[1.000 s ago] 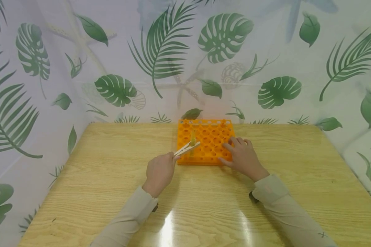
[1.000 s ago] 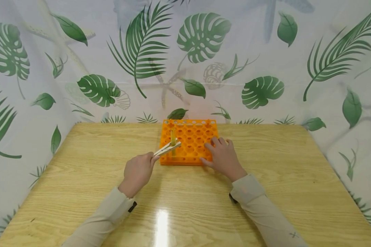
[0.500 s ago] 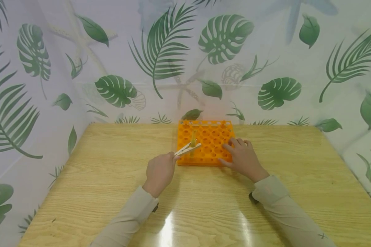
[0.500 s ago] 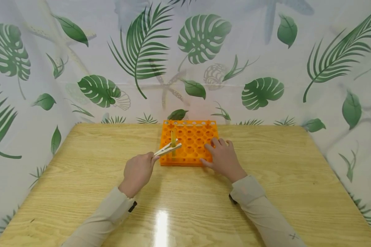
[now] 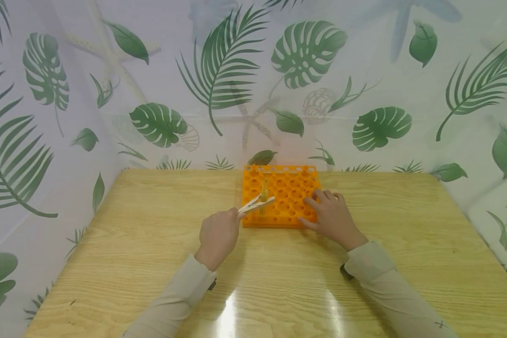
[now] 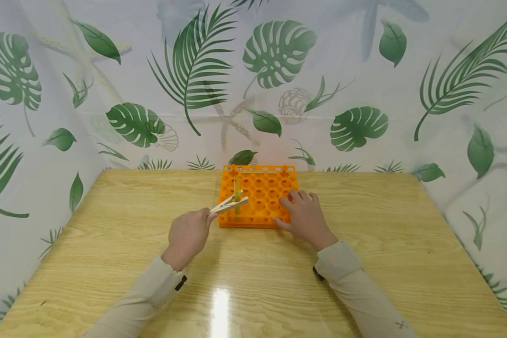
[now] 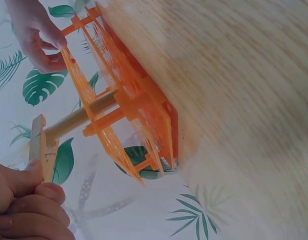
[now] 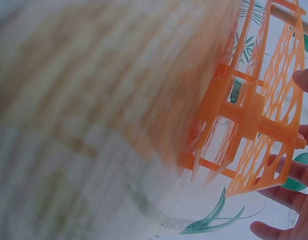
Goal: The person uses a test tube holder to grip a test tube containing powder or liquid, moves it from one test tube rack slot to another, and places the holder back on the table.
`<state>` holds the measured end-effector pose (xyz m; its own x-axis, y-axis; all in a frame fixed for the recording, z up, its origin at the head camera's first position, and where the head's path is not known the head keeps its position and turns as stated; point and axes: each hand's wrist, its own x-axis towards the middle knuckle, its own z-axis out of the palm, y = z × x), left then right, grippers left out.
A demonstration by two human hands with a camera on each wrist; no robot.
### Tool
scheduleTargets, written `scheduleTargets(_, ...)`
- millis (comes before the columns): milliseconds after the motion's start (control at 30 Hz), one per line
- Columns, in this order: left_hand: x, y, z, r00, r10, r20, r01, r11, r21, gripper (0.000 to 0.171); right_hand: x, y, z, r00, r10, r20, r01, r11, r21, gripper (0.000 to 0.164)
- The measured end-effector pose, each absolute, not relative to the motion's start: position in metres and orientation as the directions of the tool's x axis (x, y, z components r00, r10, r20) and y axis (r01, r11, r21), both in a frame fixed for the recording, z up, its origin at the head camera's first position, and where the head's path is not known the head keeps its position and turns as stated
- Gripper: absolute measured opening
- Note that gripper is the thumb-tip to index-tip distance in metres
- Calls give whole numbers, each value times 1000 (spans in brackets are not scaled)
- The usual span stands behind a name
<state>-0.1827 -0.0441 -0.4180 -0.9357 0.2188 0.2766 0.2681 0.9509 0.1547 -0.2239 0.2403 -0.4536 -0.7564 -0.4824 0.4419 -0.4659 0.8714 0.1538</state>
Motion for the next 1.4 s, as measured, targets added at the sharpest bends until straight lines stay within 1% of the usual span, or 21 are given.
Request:
scheduleTargets(267,-183,-45,-412,-936,216,280,265,952,153,32,-225,241,-455,-754,-484,444,-470,870,151,49)
scheduleTargets(833,-186,-44,-402,-918,227,327,287,947,148,32,-223,240,-453,-751,-486,447,-471,869,153,48)
scheduleTargets(1167,-186,-43,-396,-907,243,345,290,953,91,34,-223,239,-453,-753,-483,446,-468,871,152,48)
scheduleTargets(1400,-187,-43,-394,-900,244,361,293,952,87,32,-224,240,-454,-751,-486,448,-465,870,164,48)
